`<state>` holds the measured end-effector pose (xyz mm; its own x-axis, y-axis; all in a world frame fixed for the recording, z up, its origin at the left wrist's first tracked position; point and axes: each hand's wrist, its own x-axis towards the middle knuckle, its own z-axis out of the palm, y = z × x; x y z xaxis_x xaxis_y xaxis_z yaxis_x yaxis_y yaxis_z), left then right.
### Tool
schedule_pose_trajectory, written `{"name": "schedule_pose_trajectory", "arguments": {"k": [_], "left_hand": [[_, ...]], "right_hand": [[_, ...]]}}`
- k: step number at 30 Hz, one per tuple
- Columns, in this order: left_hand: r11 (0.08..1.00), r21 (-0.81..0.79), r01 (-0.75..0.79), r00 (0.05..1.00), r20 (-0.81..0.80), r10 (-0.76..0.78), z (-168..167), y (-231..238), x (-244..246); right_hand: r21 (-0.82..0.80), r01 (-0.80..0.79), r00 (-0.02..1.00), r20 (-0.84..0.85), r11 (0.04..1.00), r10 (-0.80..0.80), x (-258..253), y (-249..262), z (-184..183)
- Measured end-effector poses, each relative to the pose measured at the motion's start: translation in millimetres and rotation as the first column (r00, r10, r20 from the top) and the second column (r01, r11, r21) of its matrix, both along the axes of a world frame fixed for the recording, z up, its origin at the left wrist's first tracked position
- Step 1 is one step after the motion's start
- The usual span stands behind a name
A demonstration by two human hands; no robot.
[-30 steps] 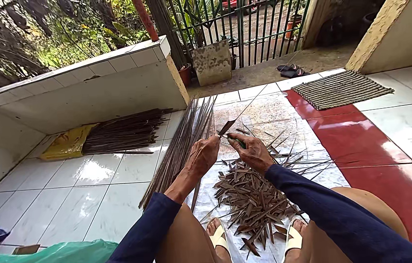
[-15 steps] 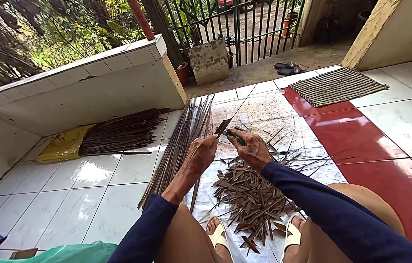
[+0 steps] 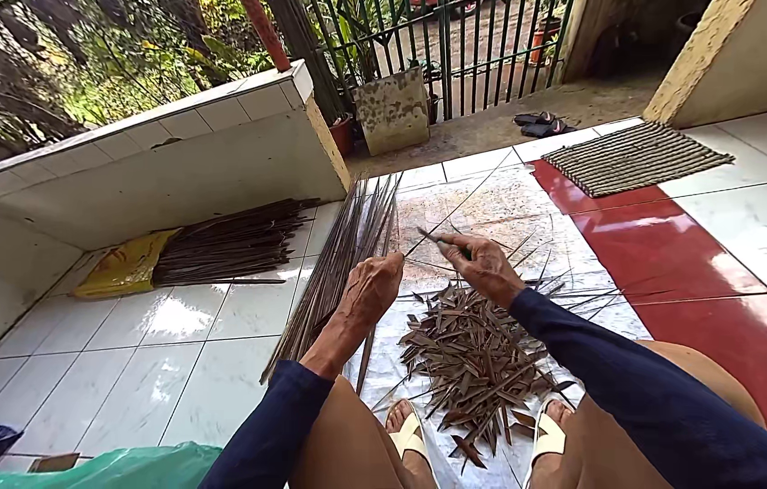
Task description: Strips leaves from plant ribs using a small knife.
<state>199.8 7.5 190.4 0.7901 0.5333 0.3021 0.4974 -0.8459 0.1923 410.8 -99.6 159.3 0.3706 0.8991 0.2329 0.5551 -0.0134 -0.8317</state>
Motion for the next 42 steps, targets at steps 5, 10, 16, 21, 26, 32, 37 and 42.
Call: {"name": "schedule_pose_trajectory", "arguments": {"k": [5,10,16,21,26,32,37,42], "left_hand": [[0.989,0.146,-0.003,0.997,-0.072,0.014,2.1,-5.3,6.2],[0.976,0.219,0.001,0.992,-0.126,0.027,1.5,-9.2,9.1],[0.976,0.218,0.006,0.993,-0.120,0.021,1.2,-11.4,11.1],[0.979,0.206,0.008,0.992,-0.122,0.018,0.8,-11.9,10.2],[0.991,0.136,-0.002,0.995,-0.095,0.015,1.6,-7.9,4.8],[0.978,-0.210,0.009,0.996,0.091,0.010,5.2,8.6,-2.8],[0.849,-0.522,0.082,0.978,0.207,0.033,12.8,5.6,2.7],[0.655,-0.738,0.164,0.955,0.286,0.083,15.7,3.2,2.2]], "right_hand": [[-0.058,-0.117,0.993,-0.014,0.991,0.117,-13.1,0.5,-2.7],[-0.160,-0.046,0.994,0.089,0.986,0.061,-10.7,-1.6,2.2],[-0.172,0.068,0.987,0.152,0.983,-0.042,-10.3,-6.6,6.2],[-0.217,0.094,0.990,0.122,0.972,-0.069,5.5,-1.8,1.0],[-0.198,0.237,0.970,0.099,0.951,-0.221,37.8,4.1,-7.8],[0.083,0.113,0.986,-0.130,0.990,-0.102,34.4,3.1,-3.6],[0.111,-0.089,0.991,-0.095,0.990,0.100,6.0,-0.6,-3.7],[0.077,-0.140,0.990,0.018,0.987,0.139,-5.3,0.7,-7.3]]}}
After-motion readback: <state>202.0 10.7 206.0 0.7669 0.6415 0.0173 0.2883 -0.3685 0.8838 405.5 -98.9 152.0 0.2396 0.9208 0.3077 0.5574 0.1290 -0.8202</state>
